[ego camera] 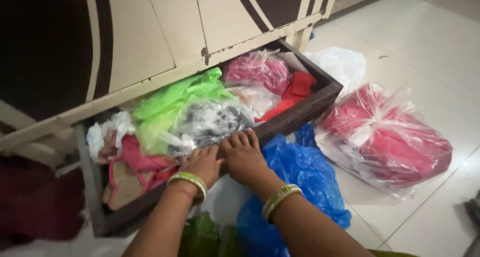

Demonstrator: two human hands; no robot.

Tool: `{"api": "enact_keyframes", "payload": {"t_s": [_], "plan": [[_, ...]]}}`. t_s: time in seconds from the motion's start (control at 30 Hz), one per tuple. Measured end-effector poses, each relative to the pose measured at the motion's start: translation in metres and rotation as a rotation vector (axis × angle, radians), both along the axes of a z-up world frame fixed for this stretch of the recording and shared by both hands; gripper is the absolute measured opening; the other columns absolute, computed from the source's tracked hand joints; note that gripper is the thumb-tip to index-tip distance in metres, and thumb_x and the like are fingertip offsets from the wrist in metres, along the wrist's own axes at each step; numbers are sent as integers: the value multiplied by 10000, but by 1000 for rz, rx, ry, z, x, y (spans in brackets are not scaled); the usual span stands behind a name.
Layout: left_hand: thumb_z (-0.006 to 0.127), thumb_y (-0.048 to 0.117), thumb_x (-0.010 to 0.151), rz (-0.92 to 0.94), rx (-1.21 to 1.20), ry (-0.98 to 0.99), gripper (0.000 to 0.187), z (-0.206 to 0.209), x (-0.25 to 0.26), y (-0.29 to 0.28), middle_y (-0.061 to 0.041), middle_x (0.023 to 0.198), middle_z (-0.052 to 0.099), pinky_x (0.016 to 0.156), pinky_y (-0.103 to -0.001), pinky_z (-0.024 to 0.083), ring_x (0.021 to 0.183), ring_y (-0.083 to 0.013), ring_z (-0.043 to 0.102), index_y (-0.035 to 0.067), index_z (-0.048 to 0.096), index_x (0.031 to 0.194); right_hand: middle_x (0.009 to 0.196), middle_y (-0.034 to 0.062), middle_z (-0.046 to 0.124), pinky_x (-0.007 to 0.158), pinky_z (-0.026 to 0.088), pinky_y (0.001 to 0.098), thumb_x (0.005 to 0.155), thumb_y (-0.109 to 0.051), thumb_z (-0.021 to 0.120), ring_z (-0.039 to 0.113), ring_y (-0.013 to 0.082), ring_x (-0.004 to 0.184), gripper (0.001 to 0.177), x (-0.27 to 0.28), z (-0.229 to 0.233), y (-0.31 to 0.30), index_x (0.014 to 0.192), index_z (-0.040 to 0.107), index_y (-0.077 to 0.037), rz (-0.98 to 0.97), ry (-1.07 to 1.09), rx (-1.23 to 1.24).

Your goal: The person opens a low drawer and removes several plastic bags and loose items, placing them on the floor. They continue to pick up small objects like a green plastic piece, a key, and a small white container, inspecting them briefly before setting them aside.

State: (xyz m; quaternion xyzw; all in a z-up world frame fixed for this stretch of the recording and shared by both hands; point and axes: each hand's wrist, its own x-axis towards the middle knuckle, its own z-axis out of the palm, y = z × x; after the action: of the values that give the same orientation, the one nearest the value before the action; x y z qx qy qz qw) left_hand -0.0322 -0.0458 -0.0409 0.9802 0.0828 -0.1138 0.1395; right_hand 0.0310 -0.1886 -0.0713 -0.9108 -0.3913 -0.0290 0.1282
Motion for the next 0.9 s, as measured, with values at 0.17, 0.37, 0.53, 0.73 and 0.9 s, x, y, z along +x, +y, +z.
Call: {"api": "enact_keyframes", "payload": {"t_s": [0.17,0.37,0.53,0.73,0.9], "plan": [[499,466,1013,231,52,54,487,6,-6,-24,-54,1575,405,1169,-700,194,1480,-343,305,271,423,1452,1467,174,461,1222,80,564,919,-453,624,302,348,1455,613,-1,3,-1,1403,490,-102,-12,36,15],[484,489,1017,328,45,69,505,3,-4,-31,-82,1601,347,1189,-691,127,1494,-359,267,333,396,1488,1478,166,454,1209,64,571,911,-430,634,282,348,1461,604,3,5,-2,1400,492,-105,6,41,25],[482,537,997,346,3,41,540,-6,-7,-29,-78,1593,346,1192,-691,118,1499,-353,253,340,386,1490,1475,167,469,1233,64,573,917,-359,638,297,343,1475,567,3,4,-1,1410,503,-112,1,43,9],[474,547,1009,329,46,51,560,-7,-8,-29,-113,1613,299,1188,-688,136,1507,-359,224,288,368,1494,1461,190,461,1203,56,587,873,-340,672,285,366,1460,599,2,-1,1,1388,502,-86,-10,31,68],[509,486,1012,324,-16,-7,554,-8,-9,-27,-117,1613,312,1180,-657,190,1506,-351,246,260,378,1501,1493,183,435,1218,54,569,872,-346,672,261,348,1487,616,0,2,1,1403,483,-98,-11,46,-47]]}}
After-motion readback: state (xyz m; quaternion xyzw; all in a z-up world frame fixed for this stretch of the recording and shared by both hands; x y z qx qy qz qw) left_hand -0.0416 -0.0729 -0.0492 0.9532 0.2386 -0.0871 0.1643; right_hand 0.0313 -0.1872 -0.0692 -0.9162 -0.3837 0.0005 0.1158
